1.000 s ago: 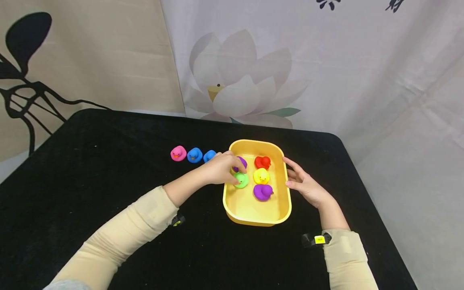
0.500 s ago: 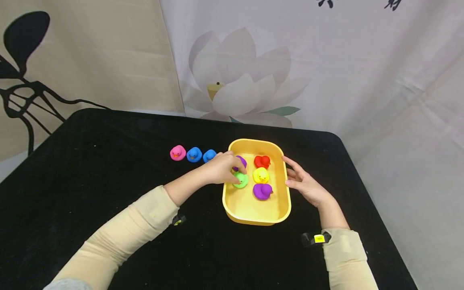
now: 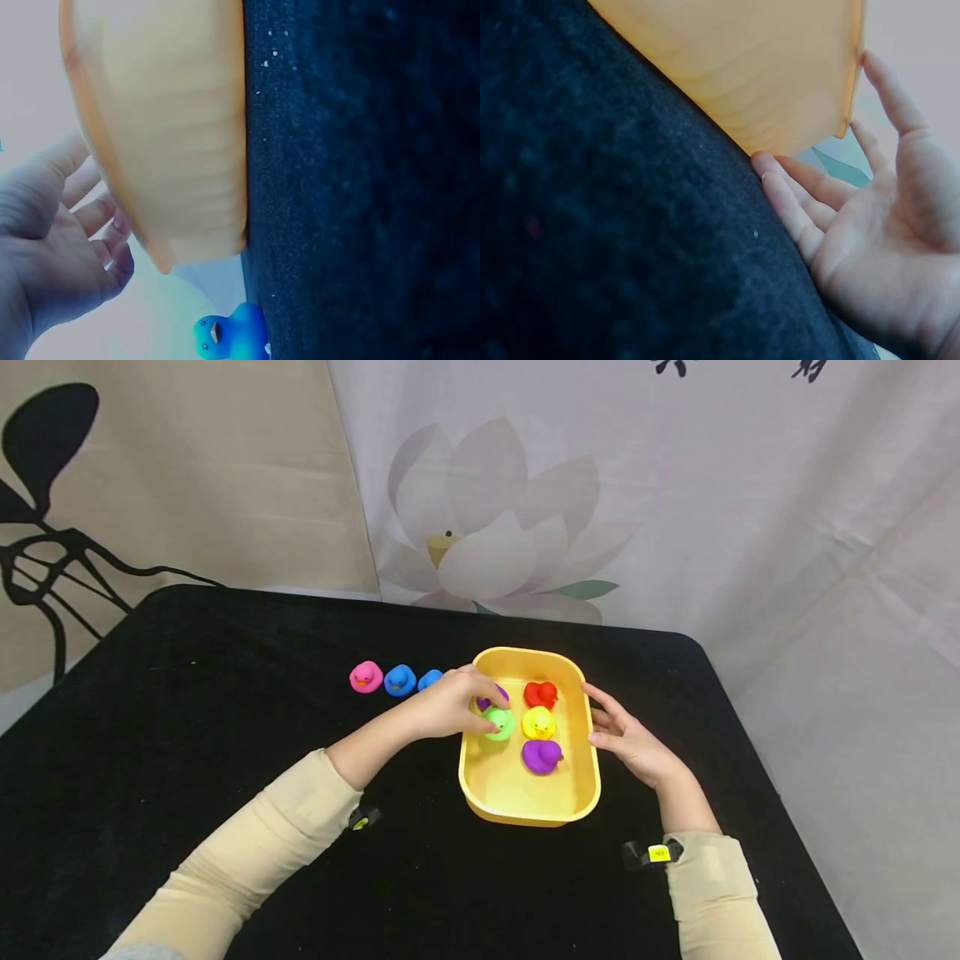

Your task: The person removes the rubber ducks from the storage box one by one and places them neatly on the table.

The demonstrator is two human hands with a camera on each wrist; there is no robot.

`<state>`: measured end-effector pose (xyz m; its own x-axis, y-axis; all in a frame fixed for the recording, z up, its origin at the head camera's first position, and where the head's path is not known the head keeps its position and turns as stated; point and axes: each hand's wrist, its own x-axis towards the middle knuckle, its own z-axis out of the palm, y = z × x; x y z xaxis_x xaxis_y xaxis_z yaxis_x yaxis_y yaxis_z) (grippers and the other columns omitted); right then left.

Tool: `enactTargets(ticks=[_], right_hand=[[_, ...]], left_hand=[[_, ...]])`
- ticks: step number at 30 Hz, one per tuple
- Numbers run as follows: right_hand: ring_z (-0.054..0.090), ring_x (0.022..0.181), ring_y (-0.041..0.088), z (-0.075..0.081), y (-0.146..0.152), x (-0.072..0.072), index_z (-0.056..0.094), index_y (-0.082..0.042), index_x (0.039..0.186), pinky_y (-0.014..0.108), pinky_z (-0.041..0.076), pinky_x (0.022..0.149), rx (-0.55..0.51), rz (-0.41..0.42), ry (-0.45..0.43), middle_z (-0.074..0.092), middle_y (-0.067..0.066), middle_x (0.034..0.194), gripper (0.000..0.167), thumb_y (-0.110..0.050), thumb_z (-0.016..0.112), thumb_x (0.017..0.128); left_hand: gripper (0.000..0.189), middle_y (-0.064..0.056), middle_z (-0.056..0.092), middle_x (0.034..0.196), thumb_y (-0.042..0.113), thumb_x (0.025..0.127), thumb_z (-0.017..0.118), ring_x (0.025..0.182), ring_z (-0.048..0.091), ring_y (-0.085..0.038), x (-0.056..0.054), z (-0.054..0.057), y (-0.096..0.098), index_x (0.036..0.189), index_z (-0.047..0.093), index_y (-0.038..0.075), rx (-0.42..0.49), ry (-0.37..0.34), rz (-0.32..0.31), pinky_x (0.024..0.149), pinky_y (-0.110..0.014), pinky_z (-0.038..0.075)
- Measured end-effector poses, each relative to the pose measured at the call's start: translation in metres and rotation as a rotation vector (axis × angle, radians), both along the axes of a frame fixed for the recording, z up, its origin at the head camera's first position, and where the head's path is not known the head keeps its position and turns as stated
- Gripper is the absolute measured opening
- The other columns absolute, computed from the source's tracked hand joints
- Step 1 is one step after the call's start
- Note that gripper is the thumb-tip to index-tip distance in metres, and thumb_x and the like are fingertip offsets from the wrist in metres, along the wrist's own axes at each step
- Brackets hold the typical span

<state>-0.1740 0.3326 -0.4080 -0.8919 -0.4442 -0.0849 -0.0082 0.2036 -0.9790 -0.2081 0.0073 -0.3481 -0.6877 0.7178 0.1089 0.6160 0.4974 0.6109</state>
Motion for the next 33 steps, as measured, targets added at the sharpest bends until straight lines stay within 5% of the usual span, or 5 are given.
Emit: enactTargets(ticks=[8, 21, 33], right_hand=[[0.049, 0.121, 0.023, -0.001, 0.0, 0.0, 0.012, -0.022, 0.154, 0.064, 0.022, 0.103, 0.009, -0.006, 0.009, 0.029, 0.025, 0.148, 0.073, -0.022, 0.057, 0.097], [0.049, 0.122, 0.024, -0.001, 0.0, 0.0, 0.011, -0.023, 0.154, 0.062, 0.023, 0.104, 0.013, -0.012, 0.003, 0.029, 0.024, 0.148, 0.074, -0.021, 0.057, 0.096], [0.05, 0.121, 0.023, 0.0, -0.001, 0.0, 0.011, -0.021, 0.154, 0.064, 0.023, 0.103, 0.013, -0.013, 0.007, 0.03, 0.026, 0.147, 0.074, -0.022, 0.058, 0.096]], left_hand=[[0.033, 0.002, 0.067, 0.105, 0.022, 0.082, 0.077, 0.099, 0.046, -0.015, 0.006, 0.008, -0.009, 0.113, 0.072, 0.012, 0.107, 0.0, -0.009, 0.078, -0.026, 0.043], [0.033, 0.001, 0.066, 0.11, 0.019, 0.081, 0.078, 0.099, 0.047, -0.023, 0.01, 0.023, -0.033, 0.111, 0.072, 0.009, 0.282, -0.004, -0.024, 0.079, -0.039, 0.047], [0.028, 0.003, 0.064, 0.105, 0.016, 0.082, 0.076, 0.097, 0.046, -0.02, 0.015, 0.033, -0.065, 0.109, 0.073, 0.01, 0.336, 0.003, 0.023, 0.074, -0.038, 0.049]])
